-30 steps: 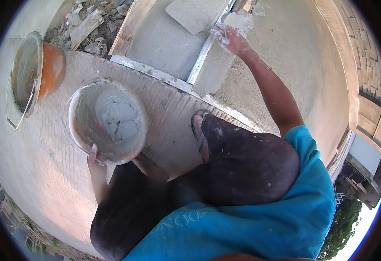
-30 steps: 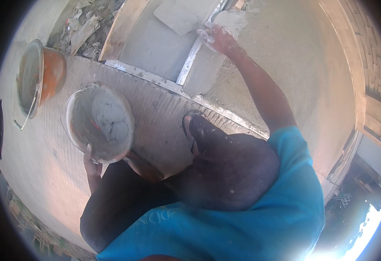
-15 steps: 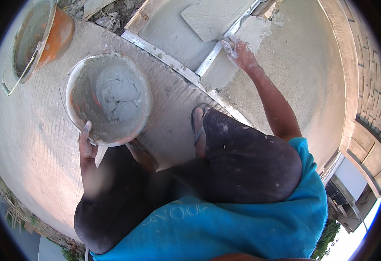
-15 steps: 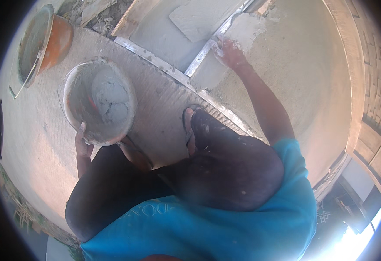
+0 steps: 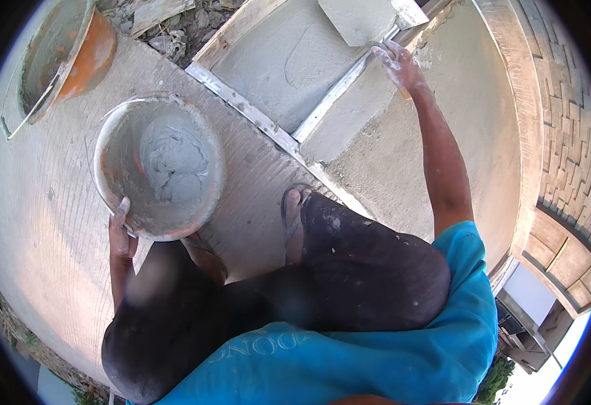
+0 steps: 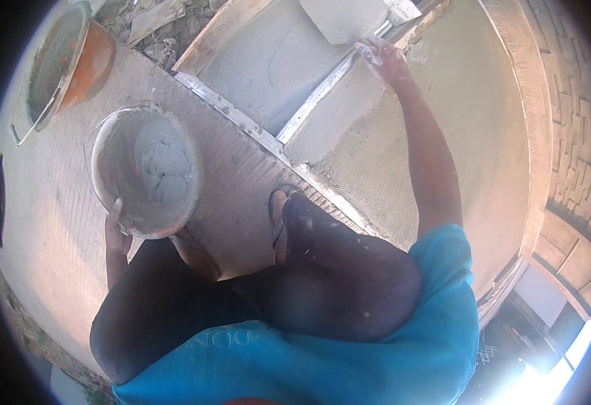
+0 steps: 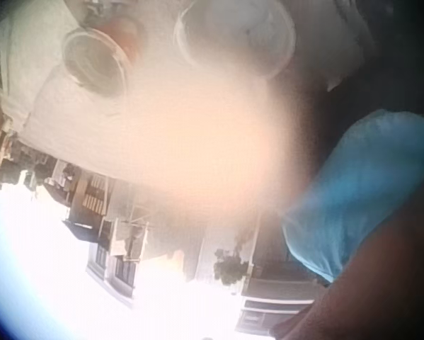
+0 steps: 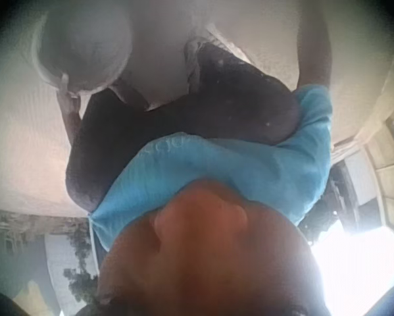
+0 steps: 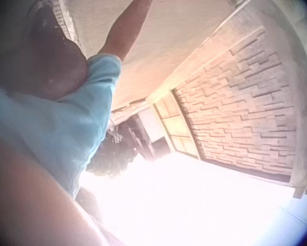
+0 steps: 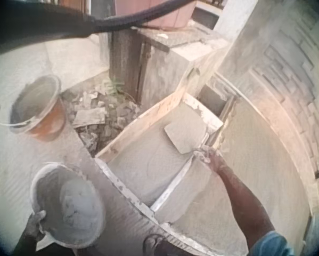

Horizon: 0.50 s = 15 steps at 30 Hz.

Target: The person scoops cement from a bucket with a trowel and spreads it onto a concrete surface, smoothing it with the trowel. The person repeatedly scoops and applies cement to fill and level the area.

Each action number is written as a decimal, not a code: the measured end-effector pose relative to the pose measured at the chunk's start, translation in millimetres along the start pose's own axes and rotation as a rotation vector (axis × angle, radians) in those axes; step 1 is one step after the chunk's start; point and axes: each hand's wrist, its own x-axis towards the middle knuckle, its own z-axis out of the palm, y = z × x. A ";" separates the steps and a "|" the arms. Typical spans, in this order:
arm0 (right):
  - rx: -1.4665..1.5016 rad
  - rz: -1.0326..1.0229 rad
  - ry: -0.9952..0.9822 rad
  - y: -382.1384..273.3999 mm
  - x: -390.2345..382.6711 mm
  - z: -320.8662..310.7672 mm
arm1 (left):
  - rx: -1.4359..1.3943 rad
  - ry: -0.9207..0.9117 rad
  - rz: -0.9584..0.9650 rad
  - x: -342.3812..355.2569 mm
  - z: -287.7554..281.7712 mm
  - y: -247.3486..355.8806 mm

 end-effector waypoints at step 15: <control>-0.187 -0.045 -0.220 -51.1 -21.5 15.0 | 0.006 0.122 -0.001 -9.3 1.3 -3.8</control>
